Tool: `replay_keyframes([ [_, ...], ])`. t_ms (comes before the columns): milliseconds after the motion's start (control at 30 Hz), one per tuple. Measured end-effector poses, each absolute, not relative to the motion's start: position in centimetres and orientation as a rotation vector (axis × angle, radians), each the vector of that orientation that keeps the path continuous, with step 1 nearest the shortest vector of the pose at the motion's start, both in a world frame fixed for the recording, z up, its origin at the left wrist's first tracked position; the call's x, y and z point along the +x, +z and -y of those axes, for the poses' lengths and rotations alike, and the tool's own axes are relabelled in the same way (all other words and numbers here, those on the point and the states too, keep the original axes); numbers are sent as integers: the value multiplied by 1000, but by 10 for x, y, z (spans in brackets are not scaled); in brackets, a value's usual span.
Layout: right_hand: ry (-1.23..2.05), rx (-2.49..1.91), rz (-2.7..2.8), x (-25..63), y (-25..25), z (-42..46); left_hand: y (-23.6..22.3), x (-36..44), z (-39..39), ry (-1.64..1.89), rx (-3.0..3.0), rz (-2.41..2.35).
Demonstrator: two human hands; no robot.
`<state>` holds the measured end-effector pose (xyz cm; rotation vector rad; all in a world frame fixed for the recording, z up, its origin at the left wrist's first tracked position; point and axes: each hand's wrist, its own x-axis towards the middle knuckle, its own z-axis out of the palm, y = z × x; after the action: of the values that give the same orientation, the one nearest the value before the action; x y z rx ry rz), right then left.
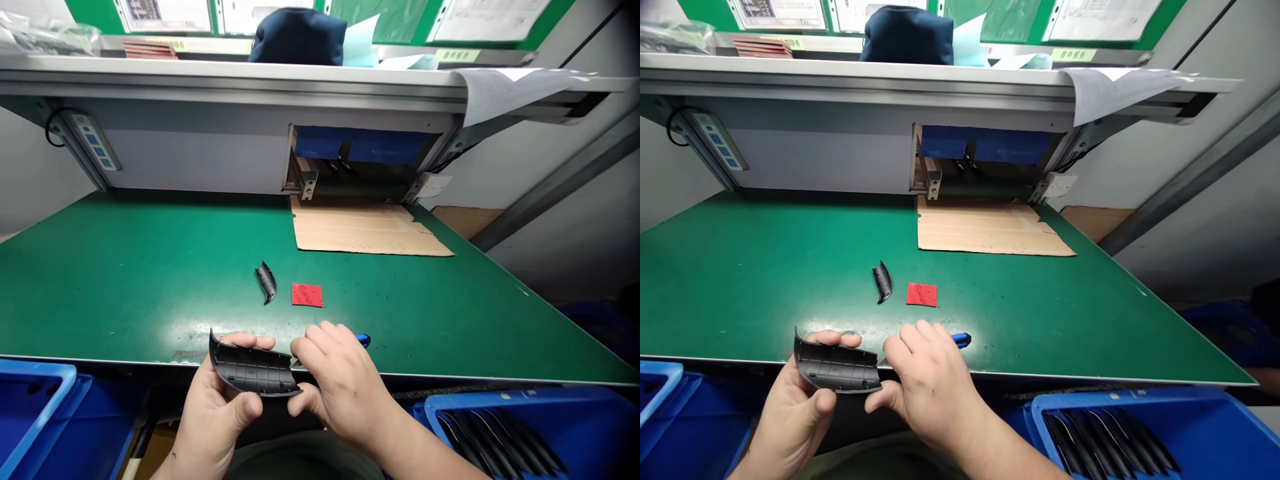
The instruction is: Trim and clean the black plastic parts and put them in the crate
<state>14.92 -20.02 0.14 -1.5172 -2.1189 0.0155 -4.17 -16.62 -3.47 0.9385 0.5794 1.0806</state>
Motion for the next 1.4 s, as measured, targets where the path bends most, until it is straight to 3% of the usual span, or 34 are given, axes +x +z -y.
replay_keyframes([
  [367, -178, -1418, 2231, 153, 4, 198, -24, -42, 166, 1075, 1146, -536],
  [600, -88, -1407, 2256, 157, -3, 198, -22, -43, 165, 1071, 1241, -539],
  [700, 160, -1358, 2229, 159, -6, 198, -21, -43, 165, 1060, 1278, -533],
  [900, 1086, -1186, 1837, 166, 7, 206, -32, -42, 166, 1075, 1112, -495],
  [1000, 1228, -1129, 1585, 174, 13, 212, -29, -40, 153, 1111, 964, -577],
  [1200, 1105, -1265, 1525, 198, 4, 209, -13, -36, 103, 1010, 809, -885],
  [1333, 381, -1734, 1862, 201, -4, 201, -15, -24, 70, 923, 1129, -885],
  [1400, 266, -1815, 1950, 198, -8, 201, -16, -16, 51, 899, 1341, -867],
])
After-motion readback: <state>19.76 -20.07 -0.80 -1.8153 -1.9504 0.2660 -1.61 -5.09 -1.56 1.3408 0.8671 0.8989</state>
